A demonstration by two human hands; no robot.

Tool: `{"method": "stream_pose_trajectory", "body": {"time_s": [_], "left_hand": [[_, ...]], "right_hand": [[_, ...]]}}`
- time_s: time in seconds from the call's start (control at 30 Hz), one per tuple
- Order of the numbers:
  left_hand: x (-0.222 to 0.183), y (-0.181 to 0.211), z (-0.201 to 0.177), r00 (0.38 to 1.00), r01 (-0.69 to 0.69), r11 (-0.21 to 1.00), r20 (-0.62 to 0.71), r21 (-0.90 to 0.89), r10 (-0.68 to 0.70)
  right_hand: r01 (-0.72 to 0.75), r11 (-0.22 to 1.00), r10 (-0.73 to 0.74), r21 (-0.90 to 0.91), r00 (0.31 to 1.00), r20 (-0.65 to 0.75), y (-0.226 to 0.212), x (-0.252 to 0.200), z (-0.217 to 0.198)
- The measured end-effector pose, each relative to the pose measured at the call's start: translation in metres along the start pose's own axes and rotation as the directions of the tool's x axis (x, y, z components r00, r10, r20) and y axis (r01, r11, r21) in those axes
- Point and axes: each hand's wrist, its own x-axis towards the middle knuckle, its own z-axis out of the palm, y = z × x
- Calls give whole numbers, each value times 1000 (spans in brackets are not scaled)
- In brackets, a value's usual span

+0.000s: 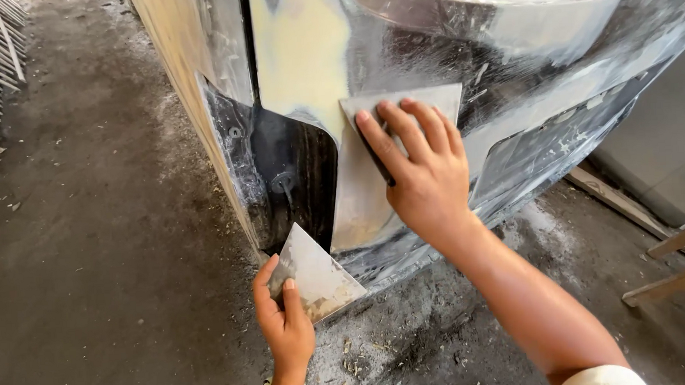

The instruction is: The person applies a grey body filler paste to the front bumper of a car using two metal putty knives. They spread the material over a damaged area, then move to a wooden chair to mix more filler from a container before returning to the car to continue smoothing the surface.

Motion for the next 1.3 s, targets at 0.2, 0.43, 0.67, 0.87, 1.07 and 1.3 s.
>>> {"method": "stream_pose_trajectory", "body": {"time_s": [0.2,0.43,0.67,0.87,1.07,1.3], "left_hand": [[8,-7,-7,999,-38,999,-22,26,39],[10,-24,-17,995,101,993,-18,55,-101],[14,-37,-19,996,90,995,5,47,-90],[19,-49,-21,984,177,984,19,-7,-177],[22,-56,-23,996,78,997,48,31,-79],[4,-62,-33,977,213,975,-22,59,-212]], "right_hand": [[-32,997,29,74,999,44,-24,-56,32],[-115,986,101,117,988,120,-44,-99,58],[-139,982,125,132,987,103,-51,-117,71],[-129,980,113,154,988,108,-64,-163,98],[-153,968,119,200,978,171,-86,-217,130],[-334,850,96,407,859,503,-100,-281,133]]}}
